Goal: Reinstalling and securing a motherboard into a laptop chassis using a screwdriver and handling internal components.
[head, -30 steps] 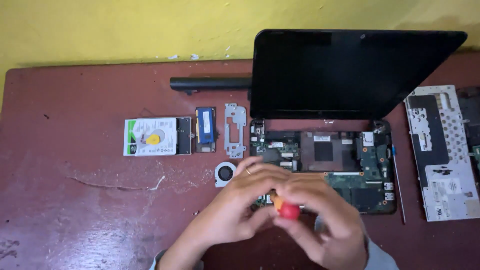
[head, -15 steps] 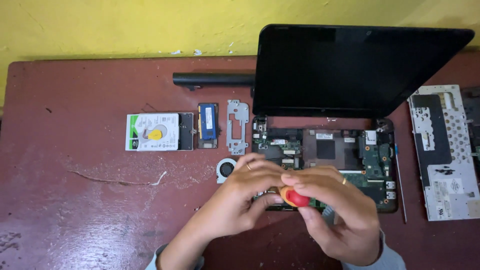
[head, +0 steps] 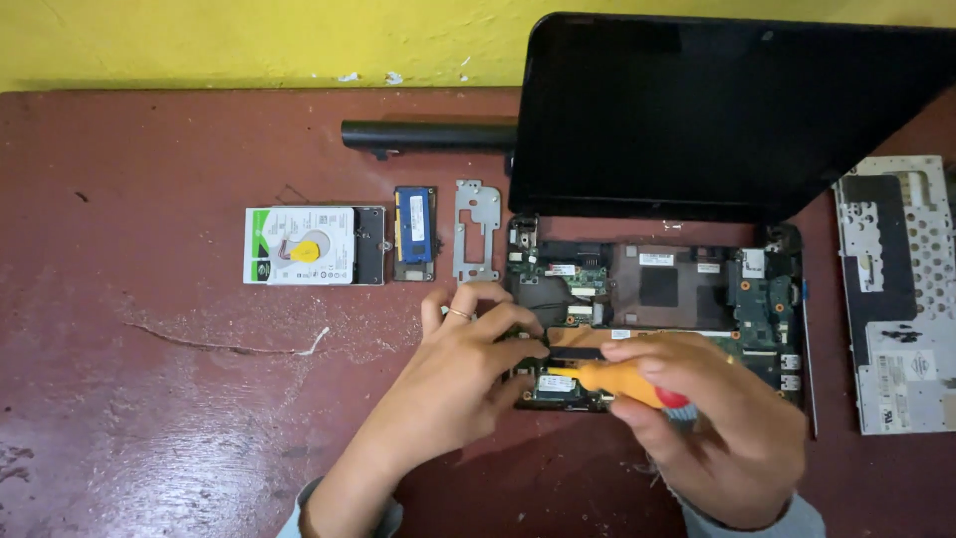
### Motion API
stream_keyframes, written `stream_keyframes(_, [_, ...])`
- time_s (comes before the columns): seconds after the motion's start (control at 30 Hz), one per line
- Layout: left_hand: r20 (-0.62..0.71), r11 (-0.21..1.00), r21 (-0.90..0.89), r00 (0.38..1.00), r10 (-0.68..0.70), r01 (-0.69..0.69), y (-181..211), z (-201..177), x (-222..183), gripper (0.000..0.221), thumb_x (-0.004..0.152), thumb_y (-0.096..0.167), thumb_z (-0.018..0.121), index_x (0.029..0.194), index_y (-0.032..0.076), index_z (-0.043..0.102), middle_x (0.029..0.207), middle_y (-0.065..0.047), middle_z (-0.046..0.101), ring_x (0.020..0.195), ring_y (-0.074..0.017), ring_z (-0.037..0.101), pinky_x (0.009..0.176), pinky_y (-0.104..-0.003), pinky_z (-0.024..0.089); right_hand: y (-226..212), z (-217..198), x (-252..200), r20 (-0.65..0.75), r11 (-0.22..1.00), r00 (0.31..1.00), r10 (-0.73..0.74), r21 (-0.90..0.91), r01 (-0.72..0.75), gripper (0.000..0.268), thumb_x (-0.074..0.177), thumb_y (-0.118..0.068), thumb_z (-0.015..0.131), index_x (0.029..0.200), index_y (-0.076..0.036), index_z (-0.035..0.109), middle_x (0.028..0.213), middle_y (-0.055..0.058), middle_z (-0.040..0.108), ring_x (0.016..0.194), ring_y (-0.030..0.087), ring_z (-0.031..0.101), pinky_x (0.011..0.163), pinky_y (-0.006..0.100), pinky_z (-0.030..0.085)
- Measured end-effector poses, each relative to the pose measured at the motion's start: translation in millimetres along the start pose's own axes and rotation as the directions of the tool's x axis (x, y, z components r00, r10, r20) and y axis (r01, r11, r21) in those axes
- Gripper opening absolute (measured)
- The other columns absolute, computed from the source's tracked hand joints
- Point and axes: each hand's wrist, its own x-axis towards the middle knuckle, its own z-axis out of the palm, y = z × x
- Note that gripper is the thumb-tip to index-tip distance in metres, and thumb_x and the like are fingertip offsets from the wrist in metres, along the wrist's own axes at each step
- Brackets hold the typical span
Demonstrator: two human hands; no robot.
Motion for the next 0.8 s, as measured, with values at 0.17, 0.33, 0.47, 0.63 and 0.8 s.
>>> stream_keyframes(0.17, [-0.007,1.000,0.003,1.000,0.019,-0.019,-0.4,2.6,0.1,0.024,0.084,0.020,0.082,0.105,0.011,0.076,0.118,0.001,0.065,0.120,-0.0305,0.045,0.087,-0.053,0.028,10.7,-6.8,-11.8,-0.052,0.996,0.995,-0.089,0.017,0.090,0.041,0.091,-0.010,0.072,0.129,-0.006,0.055,0.117,0.020,0.075,0.110,0.030,0.081,0.102,0.037,0.072])
stream_keyframes(0.33, [-0.064,0.999,-0.015,0.997,0.051,-0.052,3.0,-1.1,1.4,0.009,0.086,0.017,0.080,0.091,0.012,0.075,0.106,0.003,0.066,0.117,-0.0281,0.047,0.082,-0.049,0.027,12.7,-10.3,-13.4,-0.047,0.993,0.996,-0.082,0.077,0.085,0.038,0.092,-0.010,0.068,0.126,-0.004,0.053,0.116,0.023,0.073,0.111,0.033,0.080,0.104,0.043,0.073])
stream_keyframes(0.47, [-0.099,1.000,-0.024,0.995,0.017,-0.019,5.3,-10.1,-4.7,0.010,0.085,0.016,0.081,0.090,0.010,0.074,0.102,0.004,0.069,0.118,-0.0274,0.051,0.092,-0.050,0.027,39.2,-19.2,-25.1,-0.030,0.968,0.970,-0.243,0.051,0.244,0.049,0.100,-0.012,0.064,0.145,-0.010,0.044,0.132,0.019,0.068,0.119,0.023,0.079,0.094,0.025,0.078])
stream_keyframes(0.63, [-0.202,0.966,0.180,0.968,-0.150,0.188,-3.3,-37.4,-57.6,0.008,0.082,0.022,0.083,0.086,0.018,0.077,0.103,0.008,0.072,0.114,-0.0258,0.056,0.100,-0.051,0.029,136.3,-102.7,-78.6,0.471,0.157,0.854,0.223,0.847,-0.508,0.042,0.105,-0.011,0.065,0.141,0.002,0.048,0.121,0.020,0.065,0.097,0.016,0.074,0.088,0.025,0.061])
stream_keyframes(0.8, [-0.274,0.912,0.216,0.918,-0.286,0.349,-23.4,-44.0,-102.8,0.005,0.087,0.023,0.076,0.088,0.025,0.071,0.106,0.012,0.067,0.117,-0.0263,0.053,0.092,-0.047,0.025,159.3,-119.9,-69.3,0.868,-0.640,0.487,-0.099,0.319,-0.699,0.054,0.098,-0.054,0.087,0.095,-0.019,0.047,0.083,0.000,0.053,0.067,0.008,0.051,0.065,0.022,0.039])
